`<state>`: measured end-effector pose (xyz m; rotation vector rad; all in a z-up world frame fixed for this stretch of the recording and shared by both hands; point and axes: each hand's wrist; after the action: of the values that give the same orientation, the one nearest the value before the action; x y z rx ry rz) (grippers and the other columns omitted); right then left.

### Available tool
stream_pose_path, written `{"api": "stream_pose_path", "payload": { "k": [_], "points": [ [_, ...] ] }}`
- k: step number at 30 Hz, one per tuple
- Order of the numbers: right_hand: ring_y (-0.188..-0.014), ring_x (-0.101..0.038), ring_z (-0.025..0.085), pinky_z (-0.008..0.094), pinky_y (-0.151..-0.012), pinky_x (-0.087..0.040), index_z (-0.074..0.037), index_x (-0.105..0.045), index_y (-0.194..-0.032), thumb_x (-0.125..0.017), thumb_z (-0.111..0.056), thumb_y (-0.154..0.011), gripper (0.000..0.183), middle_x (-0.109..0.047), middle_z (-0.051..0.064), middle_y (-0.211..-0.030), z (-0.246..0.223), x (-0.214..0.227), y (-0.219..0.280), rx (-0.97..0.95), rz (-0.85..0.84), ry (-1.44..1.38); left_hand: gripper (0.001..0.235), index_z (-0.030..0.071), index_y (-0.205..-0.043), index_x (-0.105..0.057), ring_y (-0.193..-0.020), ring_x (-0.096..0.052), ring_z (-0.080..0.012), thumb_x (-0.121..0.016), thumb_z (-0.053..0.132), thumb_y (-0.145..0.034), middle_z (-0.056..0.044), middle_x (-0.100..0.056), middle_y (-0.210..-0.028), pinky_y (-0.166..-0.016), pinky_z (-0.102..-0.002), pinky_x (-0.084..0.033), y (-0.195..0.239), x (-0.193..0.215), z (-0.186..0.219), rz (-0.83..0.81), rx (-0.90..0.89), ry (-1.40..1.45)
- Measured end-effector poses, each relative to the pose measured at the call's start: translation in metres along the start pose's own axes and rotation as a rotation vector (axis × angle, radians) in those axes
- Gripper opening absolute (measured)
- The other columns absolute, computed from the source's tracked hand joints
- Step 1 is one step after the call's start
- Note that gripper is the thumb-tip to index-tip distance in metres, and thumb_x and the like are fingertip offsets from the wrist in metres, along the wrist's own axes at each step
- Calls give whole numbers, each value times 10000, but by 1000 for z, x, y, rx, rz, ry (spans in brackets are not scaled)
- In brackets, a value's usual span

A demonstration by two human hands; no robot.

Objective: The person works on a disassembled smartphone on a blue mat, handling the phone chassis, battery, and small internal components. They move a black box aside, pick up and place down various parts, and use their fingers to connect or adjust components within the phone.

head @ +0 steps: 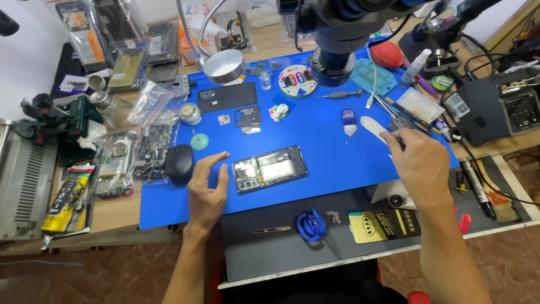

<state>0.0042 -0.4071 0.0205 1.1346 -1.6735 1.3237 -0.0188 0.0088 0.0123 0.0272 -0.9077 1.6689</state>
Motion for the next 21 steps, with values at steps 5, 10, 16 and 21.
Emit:
{"api": "stream_pose_path", "payload": {
  "k": [5,10,16,21],
  "points": [
    [-851,-745,279,388,-772,-593,-153,-791,-1012,-742,-322,-1008,176,-750,78,-849,-84,8,-2,359,-42,-460,274,45,-1257,-715,-1094,-741,-284,-621,-19,-1008,-114,-759,-1160,-986,-428,-563,1,4,-14,87,-21,82],
    [-1008,-738,261,390,-889,-580,-141,-768,-1139,-757,-293,-977,222,-755,68,-1002,-112,-35,-10,455,-127,-621,268,26,-1252,-709,-1077,-751,-294,-629,-21,-1000,-129,-753,-1163,-979,-426,-574,-6,7,-19,146,-39,85],
    [-1110,-721,270,413,-978,-563,-120,-757,-1206,-732,-298,-1012,264,-741,66,-1107,-114,-54,-16,379,-101,-658,282,69,-1279,-708,-1110,-715,-329,-676,46,-1000,-123,-730,-1188,-975,-439,-561,-50,0,-39,17,-123,-47],
    [-1147,-715,282,435,-1006,-550,-123,-754,-1232,-723,-309,-1014,288,-736,68,-1138,-109,-61,-11,290,-112,-665,299,142,-1302,-688,-1166,-662,-279,-693,172,-1005,-68,-723,-1242,-1001,-412,-532,-110,-63,-96,-229,-205,-241]
  ]
}}
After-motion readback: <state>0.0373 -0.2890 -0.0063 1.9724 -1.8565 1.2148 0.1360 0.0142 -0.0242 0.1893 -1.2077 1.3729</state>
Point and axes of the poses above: each hand's wrist, its own y-axis away from the middle knuckle, its own x-axis out of the back of the hand, z = x × y
